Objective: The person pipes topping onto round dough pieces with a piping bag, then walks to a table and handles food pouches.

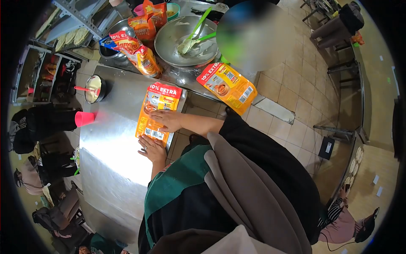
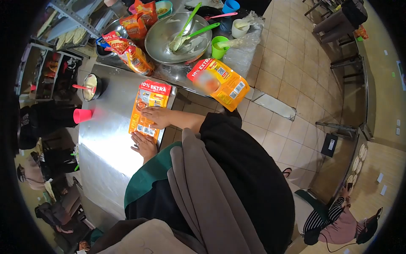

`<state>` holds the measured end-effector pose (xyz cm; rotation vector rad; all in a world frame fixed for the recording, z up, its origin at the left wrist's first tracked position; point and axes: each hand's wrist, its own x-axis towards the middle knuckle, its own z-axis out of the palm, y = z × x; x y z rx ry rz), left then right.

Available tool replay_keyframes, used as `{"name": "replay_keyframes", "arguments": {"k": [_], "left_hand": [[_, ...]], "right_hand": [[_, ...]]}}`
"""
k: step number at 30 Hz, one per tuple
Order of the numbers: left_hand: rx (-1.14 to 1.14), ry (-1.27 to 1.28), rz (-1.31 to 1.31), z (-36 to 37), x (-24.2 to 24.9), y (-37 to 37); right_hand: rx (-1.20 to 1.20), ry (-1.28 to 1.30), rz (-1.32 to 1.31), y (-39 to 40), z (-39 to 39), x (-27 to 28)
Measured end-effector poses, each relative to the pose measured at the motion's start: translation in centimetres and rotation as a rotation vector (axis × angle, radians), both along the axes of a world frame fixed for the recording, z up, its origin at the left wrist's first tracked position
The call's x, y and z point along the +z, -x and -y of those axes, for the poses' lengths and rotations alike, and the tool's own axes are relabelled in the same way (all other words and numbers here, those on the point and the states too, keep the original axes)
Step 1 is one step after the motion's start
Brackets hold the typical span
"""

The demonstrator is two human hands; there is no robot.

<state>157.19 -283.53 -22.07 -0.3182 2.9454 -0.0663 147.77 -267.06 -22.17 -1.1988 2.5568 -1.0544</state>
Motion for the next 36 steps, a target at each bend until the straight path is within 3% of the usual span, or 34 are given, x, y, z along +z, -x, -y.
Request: {"name": "replay_keyframes", "arguments": {"k": [4, 7, 8, 9, 10, 11, 12, 14, 16, 17, 18, 20, 22, 26, 31, 36], "left_hand": [[0.017, -0.223, -0.058, 0.6, -0.7, -0.1], [0.149, -0.620, -0.186, 3.6, -3.2, 0.2], [0.254, -0.854, -0.303, 2.7, -1.7, -0.1], [0.383, -0.598, -0.367, -0.4, 2.2, 0.4], [0.522, -0.443, -0.607, -2.2, 3.1, 0.4], [0.576, -0.437, -0.647, -4.1, 4.1, 0.5], [0.629, -0.428, -0.689, -6.3, 4.8, 1.2], [0.331, -0.563, -0.864, -12.5, 4.5, 3.1], [0.040, -0.681, -0.753, -20.3, 5.2, 5.0], [0.092, -0.784, -0.594, -25.1, 6.8, 6.3], [-0.030, -0.718, -0.477, -29.4, 8.4, 7.5], [-0.207, -0.874, -0.457, -36.2, 9.8, 9.0], [-0.364, -0.827, -0.496, -41.0, 10.2, 11.1], [-0.291, -0.792, -0.541, -44.6, 8.8, 14.2], [-0.072, -0.978, -0.643, -44.0, 8.0, 15.2], [0.222, -1.527, -0.364, -41.6, 7.1, 15.9]], "right_hand": [[-0.022, 0.217, -0.046, 1.2, -3.9, 3.0], [-0.565, 0.621, -0.086, -0.1, -11.2, 4.3], [-0.809, 0.732, -0.107, -0.3, -14.1, 4.7], [-1.040, 0.753, -0.151, -0.3, -17.8, 5.2], [-1.289, 1.131, 0.074, 0.1, -25.1, 3.7], [-1.430, 0.849, 0.037, -0.3, -29.1, 4.3], [-1.405, 0.945, 0.104, -0.3, -32.1, 4.3], [-1.291, 1.099, 0.201, 0.5, -35.5, 4.3], [-1.113, 1.205, 0.257, 1.6, -38.0, 4.8], [-1.058, 1.168, 0.344, 1.9, -39.1, 4.9], [-1.054, 1.112, 0.389, 2.4, -40.0, 5.2], [-1.038, 0.997, 0.477, 3.6, -41.3, 6.2], [-0.941, 1.025, 0.470, 4.7, -41.6, 7.6], [-0.725, 1.004, 0.502, 7.1, -41.6, 9.7], [-0.697, 1.088, 0.573, 8.7, -42.0, 11.1], [-0.851, 0.987, 0.622, 10.7, -43.6, 10.4]]}}
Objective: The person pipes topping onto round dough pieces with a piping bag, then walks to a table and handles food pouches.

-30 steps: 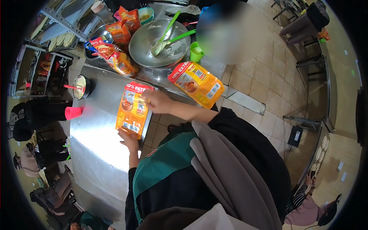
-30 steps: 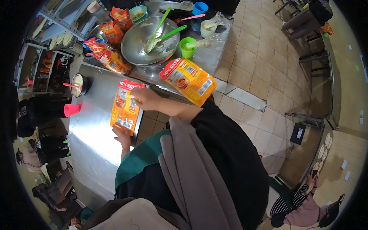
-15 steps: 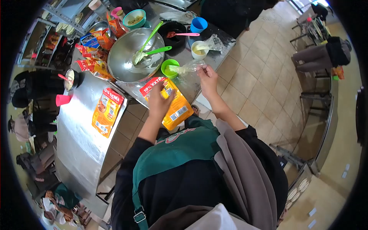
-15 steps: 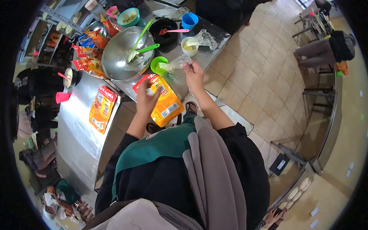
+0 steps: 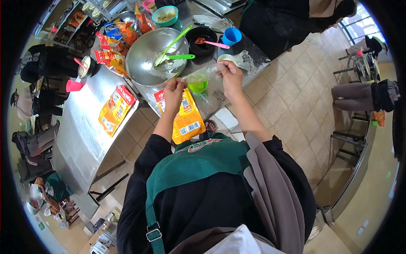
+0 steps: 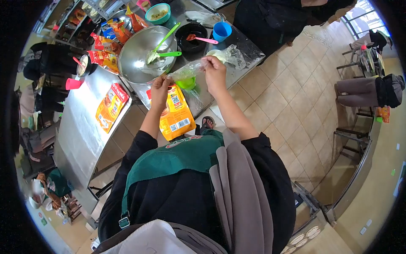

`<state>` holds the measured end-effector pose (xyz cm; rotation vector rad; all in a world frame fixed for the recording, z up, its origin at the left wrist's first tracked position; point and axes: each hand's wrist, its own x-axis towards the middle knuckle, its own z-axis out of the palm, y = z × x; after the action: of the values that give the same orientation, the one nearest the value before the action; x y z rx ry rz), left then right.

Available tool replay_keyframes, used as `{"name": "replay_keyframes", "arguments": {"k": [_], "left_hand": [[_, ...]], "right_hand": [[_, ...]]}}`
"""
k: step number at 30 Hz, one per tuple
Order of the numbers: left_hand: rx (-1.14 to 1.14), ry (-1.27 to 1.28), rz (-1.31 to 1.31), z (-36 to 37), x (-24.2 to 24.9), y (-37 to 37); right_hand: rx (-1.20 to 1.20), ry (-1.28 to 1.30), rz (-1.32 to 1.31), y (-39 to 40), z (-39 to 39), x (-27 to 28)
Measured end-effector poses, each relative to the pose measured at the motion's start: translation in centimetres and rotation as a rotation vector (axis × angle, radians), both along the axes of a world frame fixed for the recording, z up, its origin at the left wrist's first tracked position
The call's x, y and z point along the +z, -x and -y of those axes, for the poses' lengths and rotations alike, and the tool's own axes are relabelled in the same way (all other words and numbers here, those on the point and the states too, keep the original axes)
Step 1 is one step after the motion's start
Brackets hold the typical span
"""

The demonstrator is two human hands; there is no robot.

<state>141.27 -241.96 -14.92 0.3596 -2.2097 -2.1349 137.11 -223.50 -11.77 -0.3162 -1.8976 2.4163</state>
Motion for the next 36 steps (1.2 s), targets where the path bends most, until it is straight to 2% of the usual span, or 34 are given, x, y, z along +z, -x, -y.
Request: {"name": "replay_keyframes", "arguments": {"k": [2, 7, 10, 11, 14, 16, 17, 19, 22, 26, 29, 33, 36], "left_hand": [[-0.101, -0.133, 0.040, 0.9, 0.3, 0.0], [-0.538, -0.002, 0.148, 1.7, 2.4, -0.9], [-0.321, 0.066, 0.232, 0.1, 3.5, -0.1], [-0.243, 0.068, 0.107, -0.4, 2.9, 0.2], [-0.293, 0.254, 0.104, -0.6, 2.5, 1.2], [-0.309, 0.164, 0.121, -0.6, 2.3, 1.5], [-0.318, 0.120, 0.129, -0.6, 2.2, 1.5], [-0.228, -0.102, 0.192, -0.9, 2.2, 1.3], [-0.136, -0.315, 0.249, -1.6, 2.7, 0.6], [-0.083, -0.498, 0.227, -2.6, 2.9, -0.1], [-0.110, -0.474, 0.235, -2.1, 2.1, -0.3], [-0.010, -0.650, 0.211, -1.1, 0.6, -0.4], [0.096, -0.867, 0.224, 0.3, -0.4, -0.2]], "right_hand": [[-0.011, 0.008, 0.060, 0.9, -0.6, -0.2], [0.068, 0.079, 0.142, 1.7, -0.6, 0.2], [0.140, 0.049, 0.080, 1.9, 0.9, 0.4], [0.161, 0.036, 0.054, 2.1, 1.3, 0.3], [0.196, 0.035, -0.013, 2.2, 2.1, 0.9], [0.202, 0.037, -0.062, 2.3, 2.4, 0.8], [0.134, -0.049, -0.104, 2.2, 2.7, 0.5], [-0.006, -0.219, -0.187, 2.0, 3.0, 0.1], [-0.110, -0.270, -0.170, -0.1, 3.0, 0.1], [0.196, -0.468, -0.092, -3.4, 3.7, -0.7], [0.157, -0.301, -0.074, -3.4, 3.9, -2.0], [0.155, -0.198, -0.024, -2.7, 3.1, -3.0], [0.165, 0.278, 0.195, -1.7, 1.7, -3.8]]}}
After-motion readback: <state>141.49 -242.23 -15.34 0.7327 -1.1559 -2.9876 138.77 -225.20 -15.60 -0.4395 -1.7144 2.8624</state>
